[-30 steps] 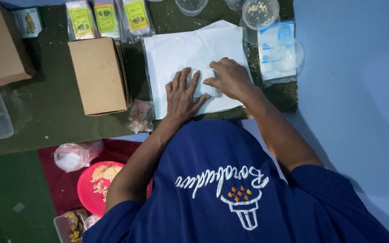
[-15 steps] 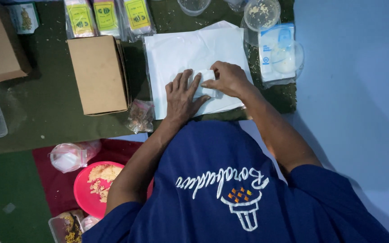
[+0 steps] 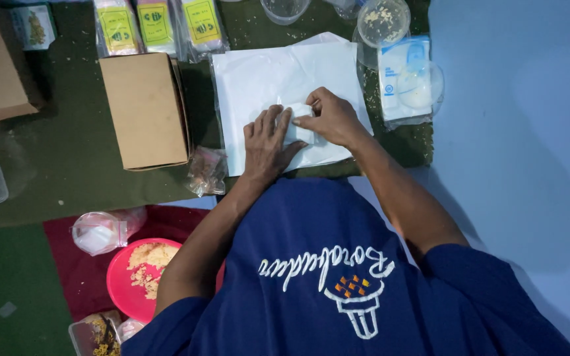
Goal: Folding paper to wrap powder, assembling a small cardboard box, and scooping food into a plastic cup.
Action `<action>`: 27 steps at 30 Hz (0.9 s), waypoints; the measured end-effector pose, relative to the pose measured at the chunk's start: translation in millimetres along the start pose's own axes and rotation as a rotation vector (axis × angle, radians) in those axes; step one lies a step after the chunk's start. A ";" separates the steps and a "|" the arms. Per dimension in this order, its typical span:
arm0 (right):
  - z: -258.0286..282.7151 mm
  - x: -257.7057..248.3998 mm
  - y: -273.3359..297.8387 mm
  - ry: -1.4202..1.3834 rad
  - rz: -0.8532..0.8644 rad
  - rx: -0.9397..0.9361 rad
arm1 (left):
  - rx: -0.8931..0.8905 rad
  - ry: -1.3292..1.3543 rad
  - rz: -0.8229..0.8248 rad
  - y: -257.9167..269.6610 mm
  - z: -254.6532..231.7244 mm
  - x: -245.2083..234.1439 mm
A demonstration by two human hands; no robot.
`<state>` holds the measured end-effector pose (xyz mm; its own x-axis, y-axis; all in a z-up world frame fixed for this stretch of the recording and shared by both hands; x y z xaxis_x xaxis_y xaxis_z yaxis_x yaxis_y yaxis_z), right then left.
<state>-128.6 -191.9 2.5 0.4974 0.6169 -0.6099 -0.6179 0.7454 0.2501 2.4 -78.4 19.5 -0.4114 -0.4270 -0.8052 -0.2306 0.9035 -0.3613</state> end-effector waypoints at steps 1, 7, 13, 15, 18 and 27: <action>0.0 0.8 1.0 0.001 0.001 -0.003 | -0.002 -0.001 -0.003 0.1 -0.3 -1.5; -1.9 6.4 3.9 -0.141 -0.038 0.016 | -0.033 0.029 -0.025 2.2 3.2 -2.0; 27.7 5.6 13.5 -0.276 -0.043 -0.063 | -0.064 0.073 -0.017 4.0 8.9 1.7; 30.1 7.4 15.0 -0.383 -0.076 -0.066 | -0.073 0.072 -0.027 2.5 10.0 2.1; 15.9 6.0 11.1 -0.447 -0.134 -0.065 | -0.130 0.134 0.017 0.7 9.8 -2.8; 1.0 -91.8 -0.8 0.453 -0.777 -0.329 | -0.052 -0.023 0.112 -1.8 0.9 -4.4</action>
<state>-173.2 -248.8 59.0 0.6005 -0.2281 -0.7664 -0.3882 0.7548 -0.5288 5.5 -78.2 23.3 -0.4169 -0.3221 -0.8500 -0.2298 0.9421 -0.2443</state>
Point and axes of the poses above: each hand's wrist, its own y-axis away from the middle knuckle, its own x-axis out of the palm, z = x × y, the point moved 9 cm from there along -y, towards the middle knuckle, and after that the axes turned 14 degrees about -x, right-handed, at the moved point
